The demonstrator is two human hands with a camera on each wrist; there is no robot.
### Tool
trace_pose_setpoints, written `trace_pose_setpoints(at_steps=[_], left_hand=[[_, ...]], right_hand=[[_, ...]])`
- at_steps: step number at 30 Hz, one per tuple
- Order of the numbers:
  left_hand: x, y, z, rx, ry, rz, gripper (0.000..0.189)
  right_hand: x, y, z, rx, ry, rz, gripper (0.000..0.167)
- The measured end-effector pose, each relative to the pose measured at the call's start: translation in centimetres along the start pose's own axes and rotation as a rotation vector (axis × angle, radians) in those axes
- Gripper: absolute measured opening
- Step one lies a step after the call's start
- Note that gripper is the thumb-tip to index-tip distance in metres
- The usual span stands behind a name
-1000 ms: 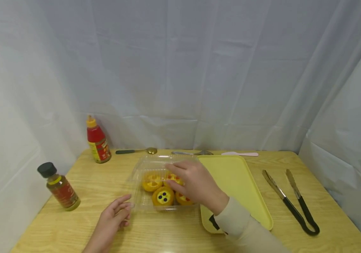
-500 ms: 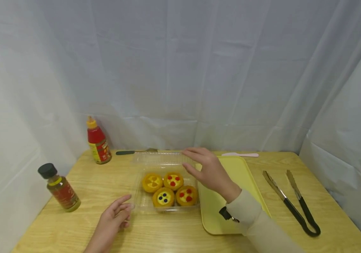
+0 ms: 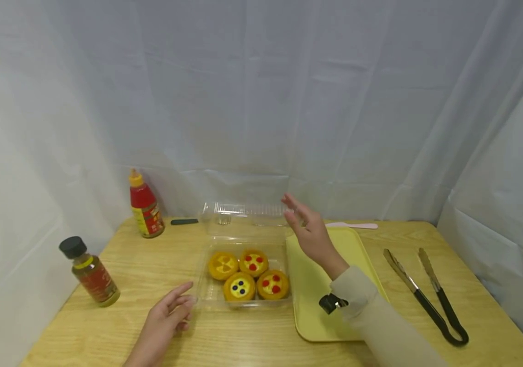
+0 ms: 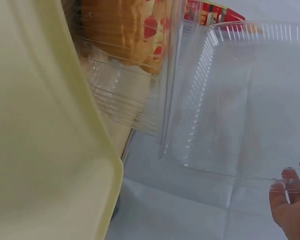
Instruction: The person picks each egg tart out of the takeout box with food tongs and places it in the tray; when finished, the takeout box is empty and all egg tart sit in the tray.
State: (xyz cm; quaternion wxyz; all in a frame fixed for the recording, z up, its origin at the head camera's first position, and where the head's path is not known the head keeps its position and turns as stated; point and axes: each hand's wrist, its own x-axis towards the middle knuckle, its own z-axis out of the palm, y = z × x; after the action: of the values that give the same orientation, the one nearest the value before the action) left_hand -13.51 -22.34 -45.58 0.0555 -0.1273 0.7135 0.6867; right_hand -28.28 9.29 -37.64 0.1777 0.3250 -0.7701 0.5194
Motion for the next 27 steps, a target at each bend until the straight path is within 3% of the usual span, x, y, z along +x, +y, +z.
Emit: trace_pose_setpoints(at_steps=[8, 13, 19, 27], left_hand=[[-0.2, 0.1, 0.0, -0.002, 0.006, 0.015, 0.054], [-0.3, 0.1, 0.1, -0.005, 0.009, 0.020, 0.055], [-0.3, 0.1, 0.1, -0.013, 0.014, 0.011, 0.054], [-0.4, 0.3, 0.1, -0.018, 0.027, 0.005, 0.053]], right_hand=[[1.2, 0.5, 0.2, 0.201, 0.058, 0.166, 0.038], [1.8, -0.1, 0.3, 0.272, 0.091, 0.192, 0.040], [2.5, 3.2, 1.1, 0.381, 0.099, 0.256, 0.048], [2.9, 5.4, 1.7, 0.477, 0.134, 0.378, 0.050]])
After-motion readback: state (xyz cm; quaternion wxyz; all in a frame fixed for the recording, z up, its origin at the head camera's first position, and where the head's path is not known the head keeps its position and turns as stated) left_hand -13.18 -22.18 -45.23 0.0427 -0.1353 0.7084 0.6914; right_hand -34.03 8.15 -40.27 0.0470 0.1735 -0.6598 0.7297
